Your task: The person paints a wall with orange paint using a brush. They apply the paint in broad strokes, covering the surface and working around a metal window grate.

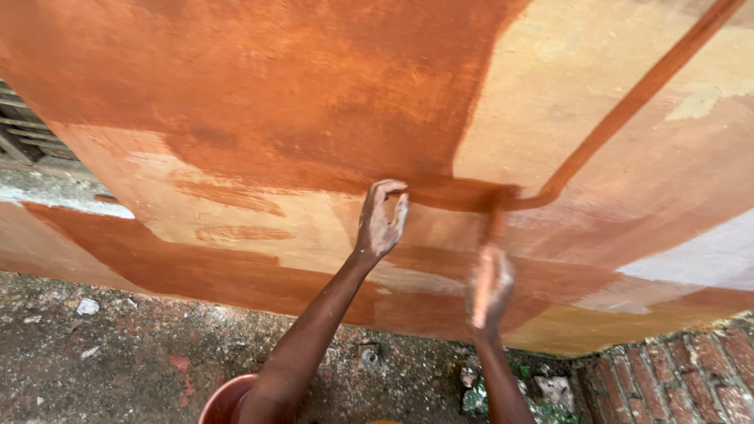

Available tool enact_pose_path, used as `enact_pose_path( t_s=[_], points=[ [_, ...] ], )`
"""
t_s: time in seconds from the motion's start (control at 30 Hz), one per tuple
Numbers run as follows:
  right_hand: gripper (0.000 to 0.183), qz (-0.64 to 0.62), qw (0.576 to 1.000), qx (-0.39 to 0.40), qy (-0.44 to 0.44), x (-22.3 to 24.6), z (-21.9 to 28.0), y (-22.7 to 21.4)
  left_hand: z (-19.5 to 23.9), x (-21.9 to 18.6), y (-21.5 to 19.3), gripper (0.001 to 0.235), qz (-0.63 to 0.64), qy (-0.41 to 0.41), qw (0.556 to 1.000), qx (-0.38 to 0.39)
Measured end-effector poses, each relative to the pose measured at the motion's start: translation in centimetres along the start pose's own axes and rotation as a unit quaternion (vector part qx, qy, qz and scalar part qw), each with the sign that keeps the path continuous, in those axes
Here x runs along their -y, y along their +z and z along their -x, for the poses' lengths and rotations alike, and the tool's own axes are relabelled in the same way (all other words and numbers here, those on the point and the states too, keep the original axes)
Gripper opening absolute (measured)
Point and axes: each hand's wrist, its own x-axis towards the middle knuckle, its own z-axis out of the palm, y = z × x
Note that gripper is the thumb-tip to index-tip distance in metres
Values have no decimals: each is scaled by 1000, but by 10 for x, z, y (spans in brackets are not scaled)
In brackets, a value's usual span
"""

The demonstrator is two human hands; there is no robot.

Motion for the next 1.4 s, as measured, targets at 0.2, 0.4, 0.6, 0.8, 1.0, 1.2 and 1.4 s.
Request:
enact_pose_path(
  t_s=[0.2, 0.4, 0.6, 0.8, 1.0, 1.2, 1.4],
  points=[
    [59, 26, 983, 98, -156, -34, -5, -16, -8, -27, 36, 20, 44, 38, 998, 34],
    [47, 88, 995, -5, -40, -77, -31, -66, -12, -32, 30, 22, 2, 53, 999, 10],
    [43, -20, 999, 18, -22, -47, -31, -44, -13, -40, 45, 21, -2, 55, 998, -4],
    [65, -65, 981, 165, -75, -45, -29, -44, -25, -48, 58, 20, 3, 42, 998, 37],
    [38, 13, 998, 37, -53, -61, -82, -81, -29, -36, 27, 22, -32, 65, 997, 13],
    [53, 84, 992, -18, -96, -27, -81, -70, -40, -34, 14, 21, -54, 87, 995, 5],
    [71, 76, 957, 139, -243, -5, -70, -44, -53, -60, 24, 23, -17, 82, 994, 66]
  ],
)
